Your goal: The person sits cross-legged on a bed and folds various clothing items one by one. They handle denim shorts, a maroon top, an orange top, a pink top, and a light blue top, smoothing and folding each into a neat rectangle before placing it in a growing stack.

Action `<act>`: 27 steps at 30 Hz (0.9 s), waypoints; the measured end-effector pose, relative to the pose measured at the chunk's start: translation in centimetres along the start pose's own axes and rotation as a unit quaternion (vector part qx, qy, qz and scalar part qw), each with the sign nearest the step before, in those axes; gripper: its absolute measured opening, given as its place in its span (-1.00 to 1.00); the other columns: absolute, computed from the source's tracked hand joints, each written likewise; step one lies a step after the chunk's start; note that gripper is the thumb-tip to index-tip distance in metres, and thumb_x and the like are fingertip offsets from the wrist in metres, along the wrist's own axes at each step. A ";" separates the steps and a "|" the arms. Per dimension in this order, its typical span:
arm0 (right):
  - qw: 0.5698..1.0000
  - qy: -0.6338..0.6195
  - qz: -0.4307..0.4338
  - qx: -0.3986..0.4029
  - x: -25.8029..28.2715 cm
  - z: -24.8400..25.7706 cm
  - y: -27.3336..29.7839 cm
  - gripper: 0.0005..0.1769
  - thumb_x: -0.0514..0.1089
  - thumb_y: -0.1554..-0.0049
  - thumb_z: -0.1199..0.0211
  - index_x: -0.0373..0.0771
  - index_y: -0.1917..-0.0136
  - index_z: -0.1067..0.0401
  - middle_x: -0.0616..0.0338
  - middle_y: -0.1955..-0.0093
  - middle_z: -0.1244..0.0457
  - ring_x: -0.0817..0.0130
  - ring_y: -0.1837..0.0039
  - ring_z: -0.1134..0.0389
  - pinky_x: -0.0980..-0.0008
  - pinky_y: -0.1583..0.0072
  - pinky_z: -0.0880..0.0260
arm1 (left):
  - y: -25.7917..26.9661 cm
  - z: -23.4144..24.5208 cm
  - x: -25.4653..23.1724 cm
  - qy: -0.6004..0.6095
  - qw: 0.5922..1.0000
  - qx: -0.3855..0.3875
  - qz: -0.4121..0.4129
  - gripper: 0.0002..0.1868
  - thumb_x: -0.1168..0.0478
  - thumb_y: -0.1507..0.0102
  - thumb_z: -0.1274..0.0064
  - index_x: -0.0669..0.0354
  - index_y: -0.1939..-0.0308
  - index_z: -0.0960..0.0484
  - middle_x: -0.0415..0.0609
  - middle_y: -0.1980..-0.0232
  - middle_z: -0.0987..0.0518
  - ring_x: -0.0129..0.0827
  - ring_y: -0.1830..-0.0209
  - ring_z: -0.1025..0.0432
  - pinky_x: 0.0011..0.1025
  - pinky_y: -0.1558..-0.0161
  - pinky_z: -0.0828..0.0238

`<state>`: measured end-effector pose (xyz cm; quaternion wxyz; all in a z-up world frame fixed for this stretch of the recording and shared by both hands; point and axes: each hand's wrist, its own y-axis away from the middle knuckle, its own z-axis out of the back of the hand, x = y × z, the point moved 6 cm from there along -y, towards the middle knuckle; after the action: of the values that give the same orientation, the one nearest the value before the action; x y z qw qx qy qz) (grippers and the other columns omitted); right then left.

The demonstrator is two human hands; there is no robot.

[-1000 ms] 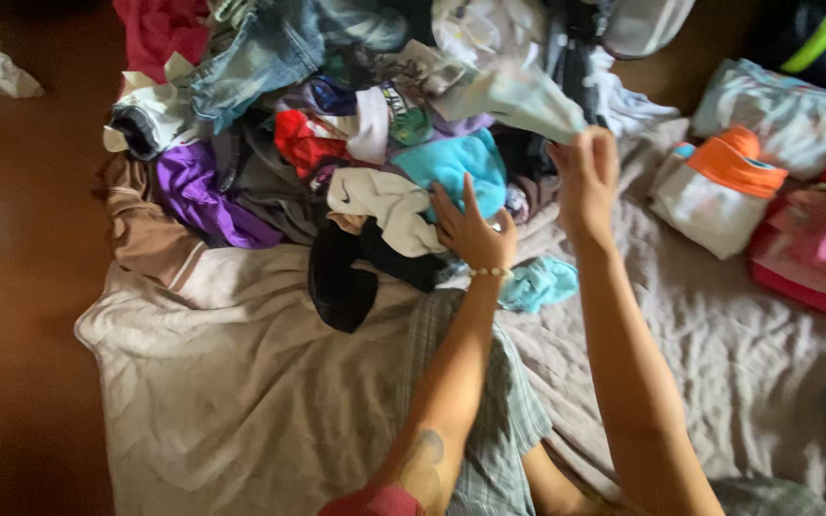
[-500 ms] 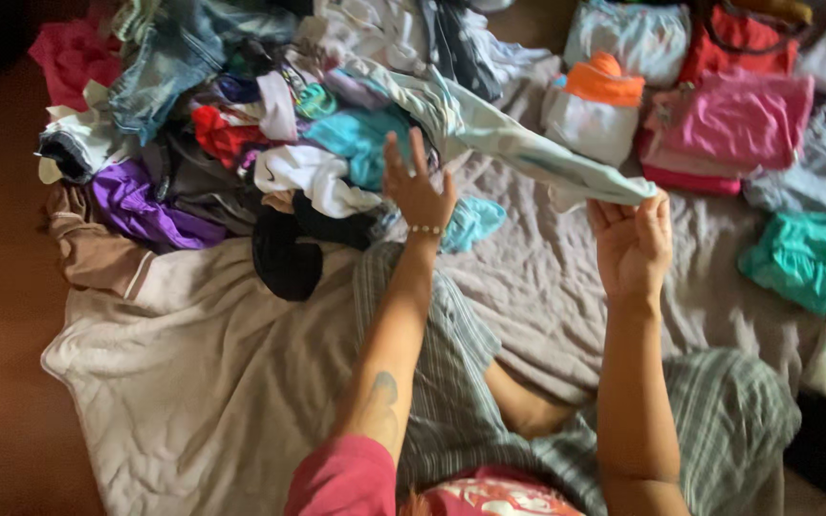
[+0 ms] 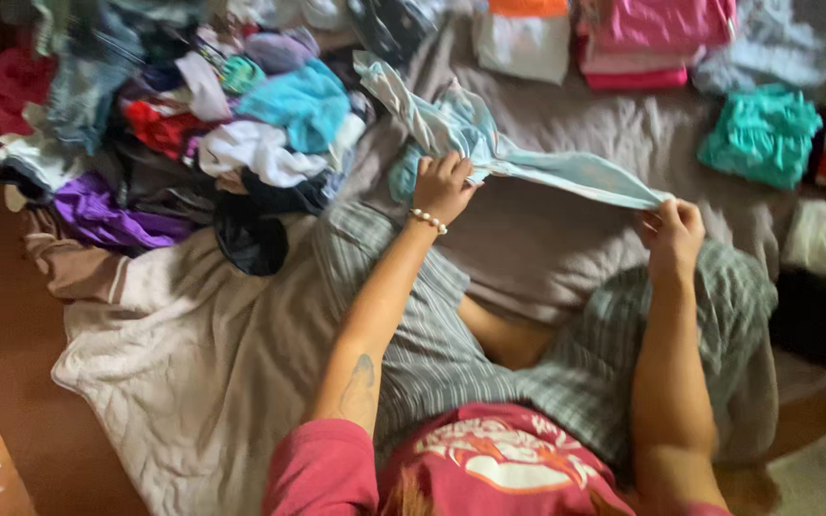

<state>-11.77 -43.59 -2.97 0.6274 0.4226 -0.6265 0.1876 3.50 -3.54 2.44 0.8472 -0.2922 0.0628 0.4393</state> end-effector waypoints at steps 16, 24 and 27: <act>0.912 0.368 0.173 -0.047 0.1 -4.0 1.2 -0.61 -0.13 -0.10 -0.45 -0.25 -0.16 -0.45 -0.02 -0.12 -0.19 0.22 0.00 -0.33 0.29 -0.05 -0.41 | -5.9 -2.6 6.3 -0.215 0.958 0.044 0.186 -0.46 -0.15 -0.11 -0.18 0.17 0.02 -0.71 0.11 -0.16 -0.48 0.08 -0.20 -0.30 0.16 -0.18 -0.21; 0.904 0.393 0.165 -0.013 0.1 -5.3 1.3 -0.58 -0.06 -0.12 -0.45 -0.23 -0.20 -0.48 -0.07 -0.13 -0.25 0.19 -0.01 -0.35 0.28 -0.08 -0.40 | -6.5 -4.4 9.0 -0.230 0.897 0.213 0.311 -0.65 -0.02 -0.09 -0.24 -0.06 0.08 -0.72 -0.04 -0.24 -0.49 -0.12 -0.35 -0.26 -0.05 -0.33 -0.08; 0.918 0.372 0.136 0.000 1.0 -6.2 1.7 -0.59 -0.06 -0.12 -0.42 -0.21 -0.19 -0.47 -0.05 -0.15 -0.24 0.19 0.00 -0.36 0.26 -0.08 -0.41 | -8.0 -3.5 6.9 -0.120 0.952 0.133 0.246 -0.76 0.07 -0.13 -0.22 -0.10 0.13 -0.64 -0.12 -0.03 -0.63 -0.13 -0.21 -0.36 0.10 -0.33 0.01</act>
<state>-9.03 -38.18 -0.67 0.7837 0.2332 -0.3990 0.4149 14.51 -4.10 0.61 0.7451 -0.0974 0.0888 0.6538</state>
